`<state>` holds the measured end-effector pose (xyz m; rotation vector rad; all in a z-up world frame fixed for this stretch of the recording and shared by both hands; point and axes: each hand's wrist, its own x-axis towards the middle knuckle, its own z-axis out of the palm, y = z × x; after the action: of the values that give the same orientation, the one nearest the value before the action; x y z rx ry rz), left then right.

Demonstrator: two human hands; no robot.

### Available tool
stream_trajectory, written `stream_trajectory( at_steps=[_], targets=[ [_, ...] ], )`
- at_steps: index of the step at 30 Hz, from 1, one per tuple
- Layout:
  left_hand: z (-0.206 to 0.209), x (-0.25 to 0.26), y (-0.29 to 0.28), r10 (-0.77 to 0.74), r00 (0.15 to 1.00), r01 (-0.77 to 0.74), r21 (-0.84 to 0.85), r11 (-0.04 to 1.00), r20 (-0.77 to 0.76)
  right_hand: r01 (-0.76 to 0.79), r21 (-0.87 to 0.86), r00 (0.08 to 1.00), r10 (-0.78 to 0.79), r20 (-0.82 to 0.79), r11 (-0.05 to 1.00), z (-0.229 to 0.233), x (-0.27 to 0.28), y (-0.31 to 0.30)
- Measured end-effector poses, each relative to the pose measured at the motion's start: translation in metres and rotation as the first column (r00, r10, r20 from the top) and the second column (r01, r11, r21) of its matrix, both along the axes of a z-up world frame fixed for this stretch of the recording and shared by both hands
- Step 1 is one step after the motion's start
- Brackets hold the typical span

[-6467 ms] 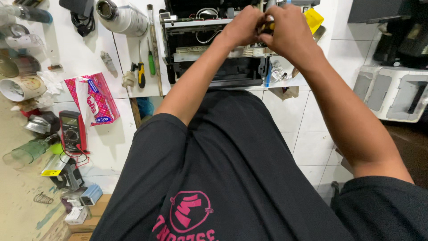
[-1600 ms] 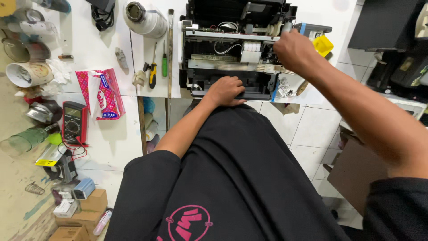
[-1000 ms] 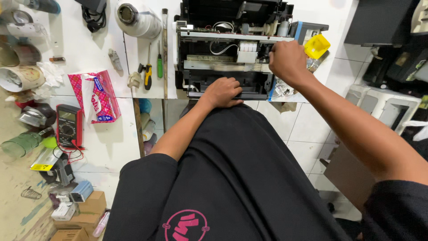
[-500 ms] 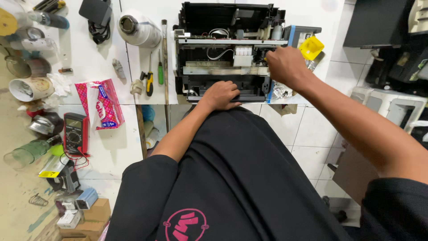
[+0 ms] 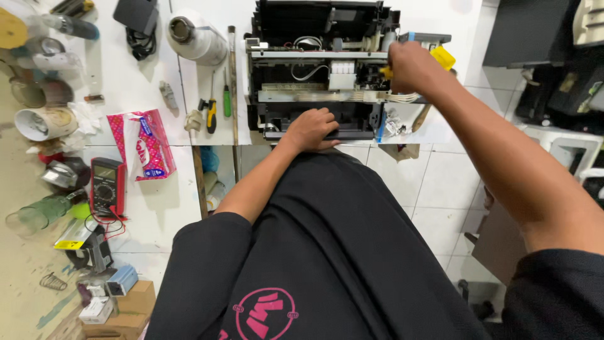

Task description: The person uses a screwdriver to manipulate internal components of a disassembled printer on a workbench. They also pick up a yellow plastic part, examine it, and place it back down while continuing to work on the device.

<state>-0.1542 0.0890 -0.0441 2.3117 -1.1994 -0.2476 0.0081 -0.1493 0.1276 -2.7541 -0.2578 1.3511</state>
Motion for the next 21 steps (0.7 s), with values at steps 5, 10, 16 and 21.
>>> stream_trajectory(
  at_steps=[5,10,16,21],
  targets=[
    [0.034,0.003,0.002,0.218,0.966,-0.197,-0.146,0.969,0.139,-0.385,-0.048,0.893,0.385,0.232,0.922,-0.014,-0.023,-0.01],
    [0.03,0.001,0.003,0.227,0.952,-0.221,-0.049,0.974,0.204,-0.484,-0.095,0.836,0.491,0.243,0.87,-0.014,-0.036,0.0],
    [0.051,0.022,-0.008,0.326,0.91,-0.381,0.205,0.902,0.255,-0.342,-0.009,0.883,0.325,0.338,0.94,-0.031,-0.036,-0.006],
    [0.046,0.054,-0.018,0.344,0.913,-0.401,0.32,0.858,0.22,-0.176,0.073,0.917,0.137,0.375,0.982,-0.031,-0.056,-0.004]
  ],
)
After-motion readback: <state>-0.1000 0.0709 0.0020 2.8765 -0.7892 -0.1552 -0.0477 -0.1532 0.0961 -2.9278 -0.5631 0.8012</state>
